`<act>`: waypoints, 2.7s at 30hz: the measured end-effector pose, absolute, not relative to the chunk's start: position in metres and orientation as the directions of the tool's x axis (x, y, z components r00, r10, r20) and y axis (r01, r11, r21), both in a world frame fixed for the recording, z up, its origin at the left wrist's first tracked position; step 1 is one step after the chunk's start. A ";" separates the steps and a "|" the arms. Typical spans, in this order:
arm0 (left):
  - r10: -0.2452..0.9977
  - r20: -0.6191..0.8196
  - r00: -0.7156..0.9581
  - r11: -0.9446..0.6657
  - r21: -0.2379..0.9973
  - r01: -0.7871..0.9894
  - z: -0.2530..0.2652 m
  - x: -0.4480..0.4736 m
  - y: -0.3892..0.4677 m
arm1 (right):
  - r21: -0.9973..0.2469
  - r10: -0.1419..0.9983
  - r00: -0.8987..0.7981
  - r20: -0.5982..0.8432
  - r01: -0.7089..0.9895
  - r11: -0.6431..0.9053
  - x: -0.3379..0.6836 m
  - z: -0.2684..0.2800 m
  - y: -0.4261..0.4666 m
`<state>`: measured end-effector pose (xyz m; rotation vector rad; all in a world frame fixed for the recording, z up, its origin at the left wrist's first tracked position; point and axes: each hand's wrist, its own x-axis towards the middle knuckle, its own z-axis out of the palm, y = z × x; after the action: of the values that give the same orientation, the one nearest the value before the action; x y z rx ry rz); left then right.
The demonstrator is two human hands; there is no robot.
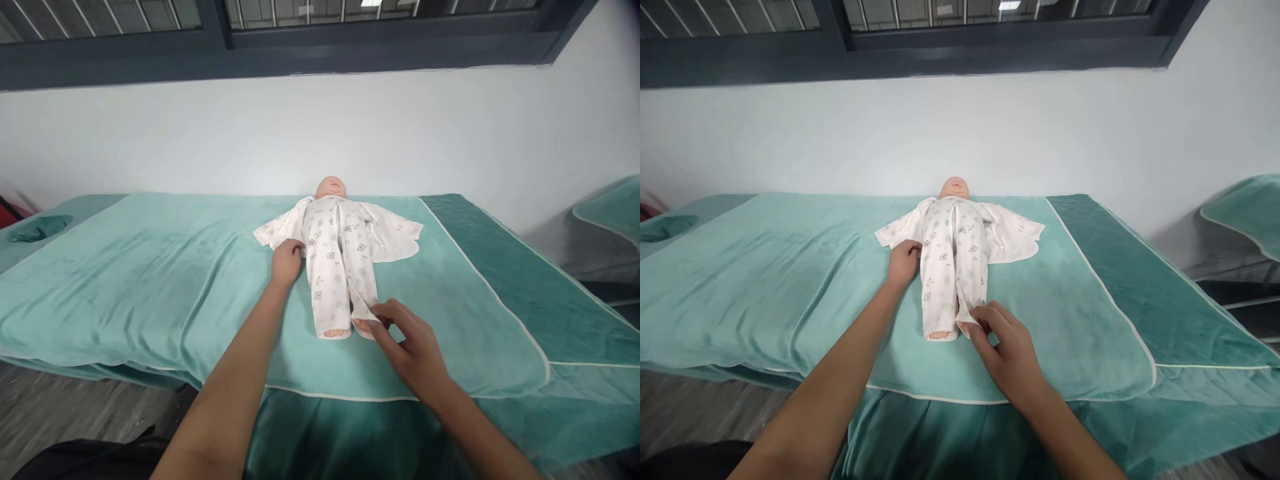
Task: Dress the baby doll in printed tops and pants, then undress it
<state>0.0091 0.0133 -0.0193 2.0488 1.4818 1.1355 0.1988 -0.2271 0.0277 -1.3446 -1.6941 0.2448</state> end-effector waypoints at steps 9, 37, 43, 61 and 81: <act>0.912 0.392 0.117 -0.378 0.697 0.610 -0.021 0.009 0.014 | -0.478 0.831 -0.091 0.549 0.781 0.401 0.202 0.001 -0.222; 0.920 0.374 0.115 -0.359 0.689 0.629 -0.019 0.009 0.014 | -0.583 0.769 0.033 0.639 0.672 0.456 0.207 0.003 -0.230; 0.907 0.390 0.156 -0.387 0.629 0.674 -0.020 0.009 0.014 | -0.600 0.776 -0.012 0.630 0.626 0.497 0.219 0.004 -0.233; 0.701 0.359 0.616 -0.696 0.155 0.701 -0.009 0.019 0.003 | -0.145 0.901 -0.250 0.355 0.937 0.317 0.276 -0.018 -0.070; 0.719 0.475 0.507 -0.638 0.163 0.753 -0.007 0.012 -0.003 | -0.430 0.849 -0.234 0.474 0.780 0.455 0.276 -0.020 -0.076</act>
<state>0.0123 -0.0028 -0.0068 2.7827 1.3612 0.8278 0.2764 -0.0761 -0.0197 -1.3545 -2.0440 0.1342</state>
